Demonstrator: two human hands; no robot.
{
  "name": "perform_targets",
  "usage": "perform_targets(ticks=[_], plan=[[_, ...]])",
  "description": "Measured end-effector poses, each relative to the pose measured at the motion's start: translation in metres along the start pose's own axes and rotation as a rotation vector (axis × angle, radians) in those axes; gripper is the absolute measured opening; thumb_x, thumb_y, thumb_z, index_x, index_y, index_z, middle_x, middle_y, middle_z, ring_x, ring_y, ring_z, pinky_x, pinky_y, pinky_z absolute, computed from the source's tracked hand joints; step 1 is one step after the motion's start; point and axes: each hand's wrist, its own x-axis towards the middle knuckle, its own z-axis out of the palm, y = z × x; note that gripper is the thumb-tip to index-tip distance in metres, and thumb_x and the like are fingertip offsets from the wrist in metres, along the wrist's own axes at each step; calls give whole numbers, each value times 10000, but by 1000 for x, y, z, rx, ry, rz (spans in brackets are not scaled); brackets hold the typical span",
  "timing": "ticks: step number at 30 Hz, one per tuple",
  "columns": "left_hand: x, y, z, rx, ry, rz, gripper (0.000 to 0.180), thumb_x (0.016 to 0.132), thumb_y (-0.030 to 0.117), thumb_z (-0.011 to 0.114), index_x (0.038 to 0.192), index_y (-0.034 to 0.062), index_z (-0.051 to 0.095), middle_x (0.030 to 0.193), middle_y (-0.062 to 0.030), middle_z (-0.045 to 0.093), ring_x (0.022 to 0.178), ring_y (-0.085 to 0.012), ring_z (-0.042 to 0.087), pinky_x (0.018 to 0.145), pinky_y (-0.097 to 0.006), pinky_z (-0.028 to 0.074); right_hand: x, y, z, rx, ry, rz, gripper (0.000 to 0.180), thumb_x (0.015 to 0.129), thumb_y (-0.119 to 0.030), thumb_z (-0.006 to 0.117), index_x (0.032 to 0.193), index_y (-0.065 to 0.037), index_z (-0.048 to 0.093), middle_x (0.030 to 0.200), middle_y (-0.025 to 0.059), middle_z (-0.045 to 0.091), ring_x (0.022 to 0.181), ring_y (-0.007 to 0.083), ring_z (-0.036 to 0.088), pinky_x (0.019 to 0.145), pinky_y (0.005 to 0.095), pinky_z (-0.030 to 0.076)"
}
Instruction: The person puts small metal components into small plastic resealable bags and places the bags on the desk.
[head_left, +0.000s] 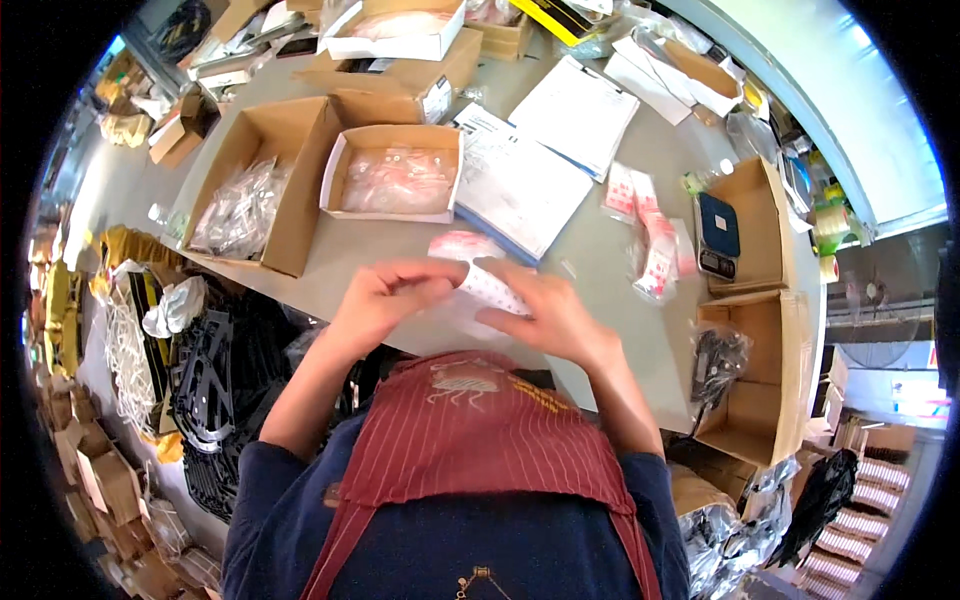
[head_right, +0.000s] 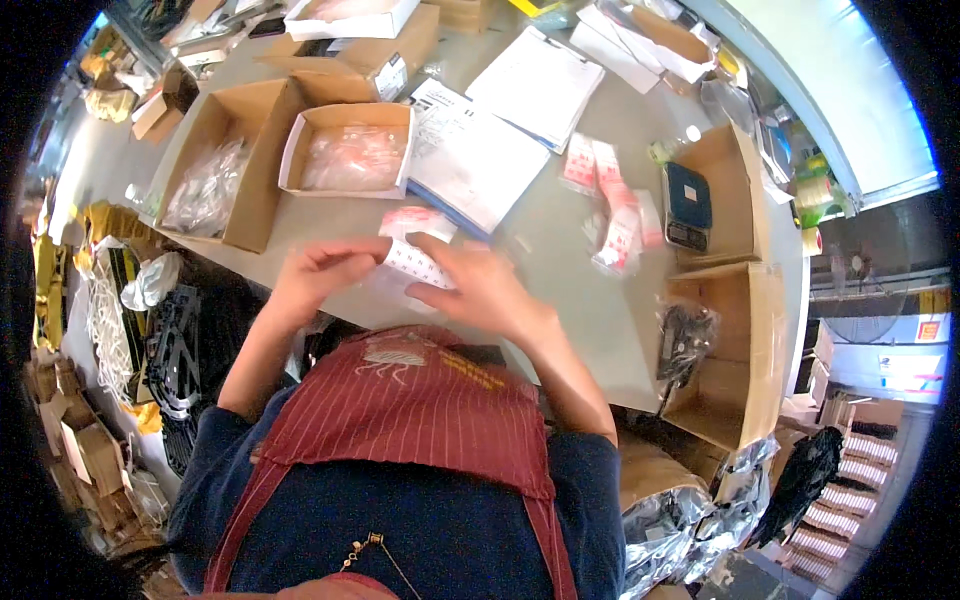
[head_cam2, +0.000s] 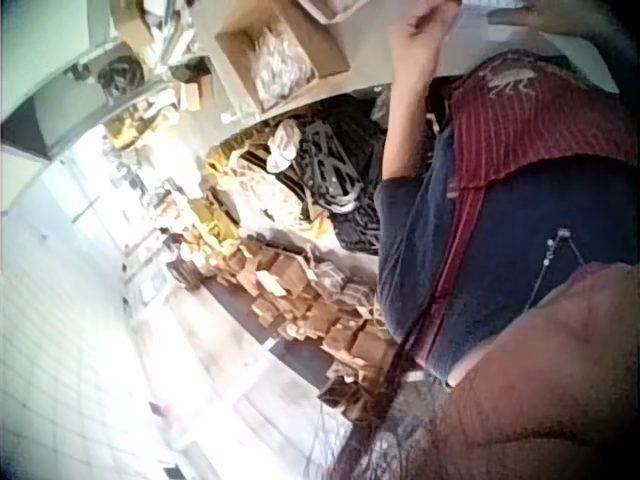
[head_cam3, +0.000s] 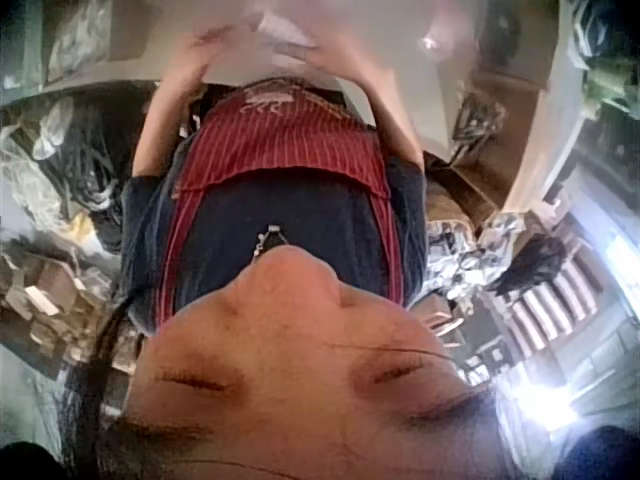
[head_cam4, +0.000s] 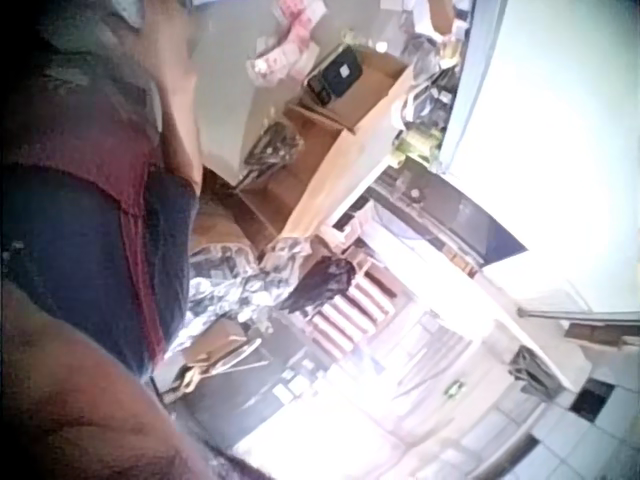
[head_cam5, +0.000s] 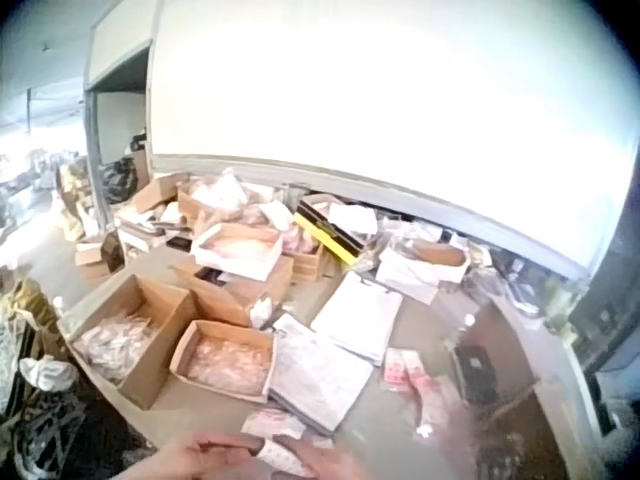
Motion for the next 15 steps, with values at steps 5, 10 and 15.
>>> perform_targets(ticks=[5,10,15], plan=[[14,10,17,522,233,588,268,862,64,717,1128,33,701,1038,-51,712,916,-139,614,878,-296,481,-7,-1,4,191,-35,87,519,930,-344,664,1371,-100,537,1031,206,691,938,376,679,796,433,532],[20,-20,15,542,140,340,294,840,40,734,1130,39,689,951,-28,704,851,-121,616,812,-273,489,-14,0,8,344,-29,183,403,936,-299,673,1271,-84,612,978,158,704,844,283,676,742,375,526],[26,-38,12,327,145,195,262,856,47,729,1110,13,677,944,-20,693,866,-106,611,810,-277,490,-35,10,18,505,144,361,246,922,-235,704,1107,-73,703,864,116,695,754,164,638,686,311,505]])
